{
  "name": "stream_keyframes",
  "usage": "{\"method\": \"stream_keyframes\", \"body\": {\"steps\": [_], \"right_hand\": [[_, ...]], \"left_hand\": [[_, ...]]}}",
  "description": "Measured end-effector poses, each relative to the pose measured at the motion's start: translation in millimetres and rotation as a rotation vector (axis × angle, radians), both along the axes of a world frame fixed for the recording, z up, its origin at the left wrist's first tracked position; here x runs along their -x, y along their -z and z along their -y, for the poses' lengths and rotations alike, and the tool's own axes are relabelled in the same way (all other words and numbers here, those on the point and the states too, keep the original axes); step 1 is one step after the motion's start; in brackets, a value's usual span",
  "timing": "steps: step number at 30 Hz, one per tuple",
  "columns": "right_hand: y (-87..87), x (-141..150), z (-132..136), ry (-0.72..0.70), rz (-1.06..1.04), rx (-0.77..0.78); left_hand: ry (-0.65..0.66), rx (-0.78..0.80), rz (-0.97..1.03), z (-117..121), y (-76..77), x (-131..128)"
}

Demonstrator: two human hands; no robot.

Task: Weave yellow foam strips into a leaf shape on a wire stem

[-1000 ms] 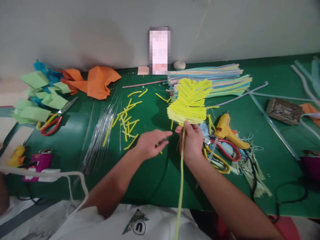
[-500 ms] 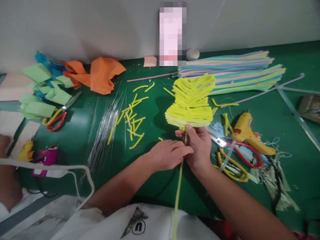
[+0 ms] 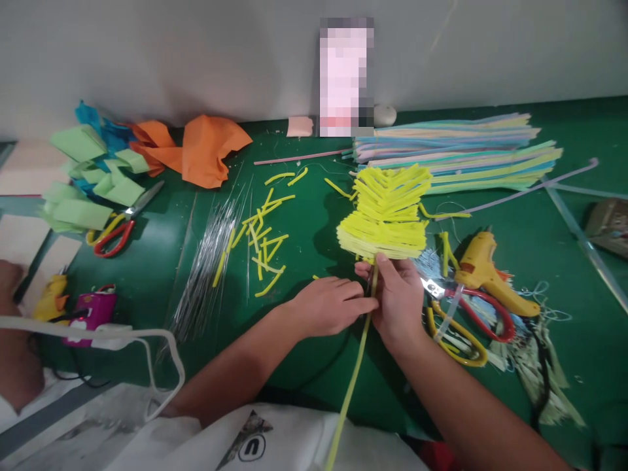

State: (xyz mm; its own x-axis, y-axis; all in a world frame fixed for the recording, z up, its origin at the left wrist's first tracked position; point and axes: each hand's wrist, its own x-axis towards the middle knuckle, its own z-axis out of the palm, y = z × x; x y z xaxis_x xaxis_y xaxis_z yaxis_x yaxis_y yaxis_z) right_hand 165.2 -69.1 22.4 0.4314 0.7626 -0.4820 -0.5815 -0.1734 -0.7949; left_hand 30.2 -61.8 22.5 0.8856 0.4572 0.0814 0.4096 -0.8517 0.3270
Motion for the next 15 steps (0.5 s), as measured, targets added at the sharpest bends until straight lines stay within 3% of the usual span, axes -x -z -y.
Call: {"method": "stream_keyframes", "body": {"steps": [10, 15], "right_hand": [[3.2, -1, 1, 0.010, 0.016, -0.072], [6.3, -1, -1, 0.014, -0.015, -0.141]], "left_hand": [[0.067, -0.135, 0.047, 10, 8.3, -8], [0.030, -0.252, 0.421, 10, 7.4, -6]]}}
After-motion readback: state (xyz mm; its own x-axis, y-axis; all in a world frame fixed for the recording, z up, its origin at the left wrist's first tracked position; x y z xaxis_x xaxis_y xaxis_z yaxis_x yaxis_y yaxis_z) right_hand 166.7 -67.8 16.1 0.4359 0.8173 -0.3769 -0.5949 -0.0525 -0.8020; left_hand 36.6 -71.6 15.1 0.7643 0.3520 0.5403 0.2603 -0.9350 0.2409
